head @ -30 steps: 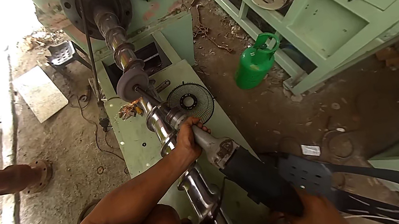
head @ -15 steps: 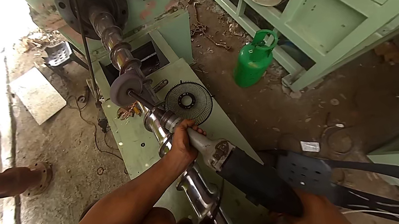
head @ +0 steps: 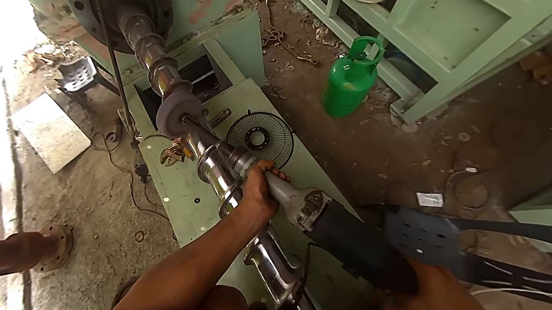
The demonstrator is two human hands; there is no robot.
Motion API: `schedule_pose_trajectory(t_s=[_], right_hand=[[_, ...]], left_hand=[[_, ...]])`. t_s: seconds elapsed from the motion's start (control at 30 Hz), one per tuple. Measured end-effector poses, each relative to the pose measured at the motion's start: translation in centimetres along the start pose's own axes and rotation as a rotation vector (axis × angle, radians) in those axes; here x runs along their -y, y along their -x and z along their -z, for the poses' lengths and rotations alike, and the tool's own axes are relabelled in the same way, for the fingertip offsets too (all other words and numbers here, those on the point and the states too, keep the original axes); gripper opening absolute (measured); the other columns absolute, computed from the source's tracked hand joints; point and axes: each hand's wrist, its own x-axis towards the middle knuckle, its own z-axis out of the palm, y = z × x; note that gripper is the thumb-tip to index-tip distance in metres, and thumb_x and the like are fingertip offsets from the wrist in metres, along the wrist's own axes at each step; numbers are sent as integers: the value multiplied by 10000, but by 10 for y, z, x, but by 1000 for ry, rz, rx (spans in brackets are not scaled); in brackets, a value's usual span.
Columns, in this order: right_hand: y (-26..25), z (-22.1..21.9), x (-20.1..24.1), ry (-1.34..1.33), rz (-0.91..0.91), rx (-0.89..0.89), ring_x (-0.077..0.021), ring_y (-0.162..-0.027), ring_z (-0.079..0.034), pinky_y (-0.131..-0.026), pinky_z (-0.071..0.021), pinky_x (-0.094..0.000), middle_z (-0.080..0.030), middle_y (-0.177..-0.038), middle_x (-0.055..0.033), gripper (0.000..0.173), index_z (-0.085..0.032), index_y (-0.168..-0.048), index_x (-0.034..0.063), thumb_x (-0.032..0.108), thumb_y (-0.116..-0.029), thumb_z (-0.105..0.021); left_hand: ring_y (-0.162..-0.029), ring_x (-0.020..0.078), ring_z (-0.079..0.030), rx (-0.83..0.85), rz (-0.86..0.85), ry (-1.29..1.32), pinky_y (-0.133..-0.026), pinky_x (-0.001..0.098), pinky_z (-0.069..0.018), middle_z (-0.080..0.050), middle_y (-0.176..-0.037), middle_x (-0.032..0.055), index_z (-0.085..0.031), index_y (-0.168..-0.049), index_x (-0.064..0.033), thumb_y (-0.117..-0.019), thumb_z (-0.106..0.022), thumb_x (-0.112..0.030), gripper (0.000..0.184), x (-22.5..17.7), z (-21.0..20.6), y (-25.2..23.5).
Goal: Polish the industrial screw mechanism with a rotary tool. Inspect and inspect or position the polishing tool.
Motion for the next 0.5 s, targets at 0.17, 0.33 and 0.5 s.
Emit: schedule_pose_trajectory(t_s=[0.17, 0.33, 0.5], right_hand=[[-12, -5, -9, -37, -1, -13, -397, -895, -716, -800, -542, -646, -728, -892, -195, 423, -708, -1072, 18, 305, -776, -804], [-24, -15, -18, -84, -6, -32, -361, -873, -714, -794, -542, -629, -724, -867, -166, 366, -718, -1000, 38, 302, -760, -805], [-36, -21, -25, -139, -7, -30, -309, -851, -713, -781, -550, -604, -721, -844, -123, 323, -726, -955, 73, 300, -743, -815]], left_hand=[[-574, 179, -575, -1, 7, -39, -590, 353, -557, -539, -703, 46, -527, -921, -103, -937, -574, -121, 52, 4, -8, -12], [-554, 180, -576, -44, 15, -94, -557, 353, -554, -545, -707, 50, -535, -976, -103, -913, -612, -132, 103, 8, -18, -25], [-558, 188, -581, -105, 32, -141, -540, 355, -550, -549, -719, 63, -514, -1035, -94, -903, -627, -130, 178, 11, -28, -36]])
